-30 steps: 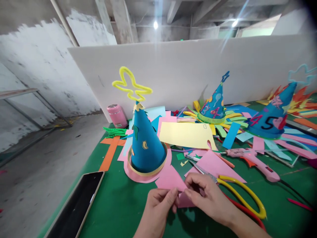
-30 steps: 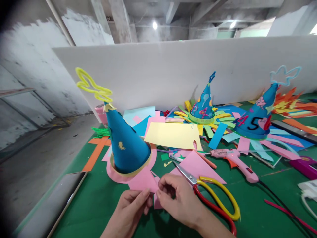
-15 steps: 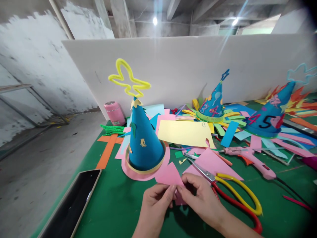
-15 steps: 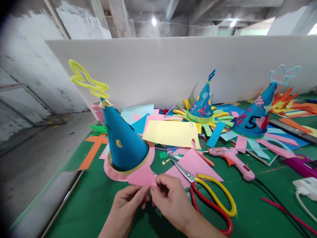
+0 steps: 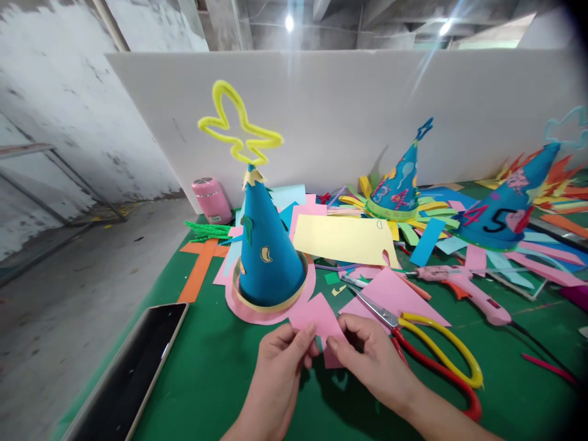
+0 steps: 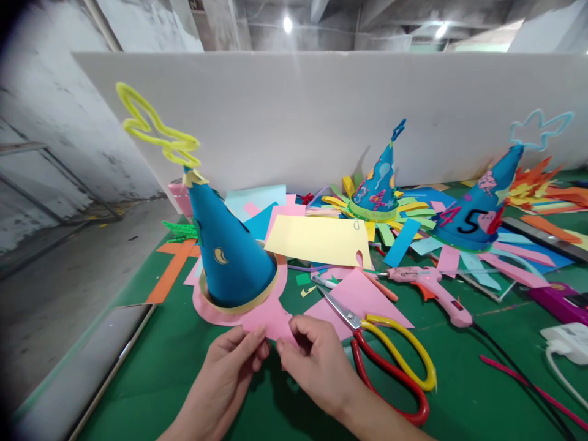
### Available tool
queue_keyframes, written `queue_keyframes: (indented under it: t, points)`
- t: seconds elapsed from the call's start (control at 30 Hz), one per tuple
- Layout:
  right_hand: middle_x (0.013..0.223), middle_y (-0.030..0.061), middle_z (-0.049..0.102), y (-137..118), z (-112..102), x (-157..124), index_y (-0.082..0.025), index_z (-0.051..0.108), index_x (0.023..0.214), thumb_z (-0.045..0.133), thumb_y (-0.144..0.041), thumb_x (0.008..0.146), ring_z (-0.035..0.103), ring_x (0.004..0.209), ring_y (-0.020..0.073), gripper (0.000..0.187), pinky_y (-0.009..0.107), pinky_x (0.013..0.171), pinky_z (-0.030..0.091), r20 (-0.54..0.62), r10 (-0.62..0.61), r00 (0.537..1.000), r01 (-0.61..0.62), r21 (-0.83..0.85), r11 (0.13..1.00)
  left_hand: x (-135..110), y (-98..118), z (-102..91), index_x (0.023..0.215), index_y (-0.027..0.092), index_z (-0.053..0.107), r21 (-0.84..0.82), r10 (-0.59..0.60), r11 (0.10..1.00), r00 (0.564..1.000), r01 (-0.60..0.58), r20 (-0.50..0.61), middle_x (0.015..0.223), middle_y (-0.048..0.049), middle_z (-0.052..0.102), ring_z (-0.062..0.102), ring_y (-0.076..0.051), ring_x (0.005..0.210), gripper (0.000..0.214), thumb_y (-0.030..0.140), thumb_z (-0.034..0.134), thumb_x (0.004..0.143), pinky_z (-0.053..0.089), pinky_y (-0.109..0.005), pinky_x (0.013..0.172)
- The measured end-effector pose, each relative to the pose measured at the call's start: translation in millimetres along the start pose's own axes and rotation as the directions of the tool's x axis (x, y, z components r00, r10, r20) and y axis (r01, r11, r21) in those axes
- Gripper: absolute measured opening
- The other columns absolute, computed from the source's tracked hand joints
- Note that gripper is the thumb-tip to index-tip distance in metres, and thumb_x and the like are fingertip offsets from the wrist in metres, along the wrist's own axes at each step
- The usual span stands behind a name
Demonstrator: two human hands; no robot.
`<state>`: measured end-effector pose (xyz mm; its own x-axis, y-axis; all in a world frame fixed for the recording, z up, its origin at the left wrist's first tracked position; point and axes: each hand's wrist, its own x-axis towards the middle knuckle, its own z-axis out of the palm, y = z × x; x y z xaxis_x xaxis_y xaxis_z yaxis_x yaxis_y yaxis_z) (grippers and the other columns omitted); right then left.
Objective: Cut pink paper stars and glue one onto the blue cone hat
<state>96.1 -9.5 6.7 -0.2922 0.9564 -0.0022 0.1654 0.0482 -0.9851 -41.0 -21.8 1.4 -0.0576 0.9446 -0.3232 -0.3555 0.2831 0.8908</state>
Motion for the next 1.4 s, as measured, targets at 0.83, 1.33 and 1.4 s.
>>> queue_keyframes:
  t: [0.83,1.33,1.4]
  points:
    - [0.055,-0.0046,0.044,1,-4,-1,-0.018,0.046,0.063,0.05,-0.032,0.08,0.043,0.053,0.0097,0.022,0.02,0.049,0.035,0.059,0.038,0.998,-0.042,0.066,0.997,4,1,-2.1,0.054,0.012,0.058,0.02,0.039,0.999,0.998,-0.038,-0.059,0.049,0.0018,0.053,0.039,-0.006,0.047,0.021,0.027,0.069,0.064,0.031,-0.018,0.046]
    - [0.085,0.0046,0.061,14,-64,-28,-0.02,0.056,0.089,0.049,-0.032,0.081,0.057,0.075,0.0192,0.016,0.029,0.066,0.045,-0.279,-0.081,0.957,-0.076,-0.51,0.857,0,-2,1.8,0.055,0.013,0.056,-0.168,-0.096,0.98,0.994,0.102,0.047,0.052,0.0009,0.057,0.045,-0.005,0.046,0.019,0.023,0.068,0.065,0.035,-0.018,0.048]
    - [0.095,0.0064,0.06,28,-85,-45,-0.021,0.055,0.094,0.047,-0.034,0.081,0.058,0.082,0.0212,0.02,0.032,0.073,0.045,-0.347,-0.069,0.935,-0.179,-0.633,0.753,-1,0,1.5,0.056,0.013,0.056,-0.194,-0.1,0.975,0.992,0.112,0.073,0.052,0.0009,0.057,0.047,-0.006,0.047,0.018,0.022,0.067,0.066,0.035,-0.018,0.048]
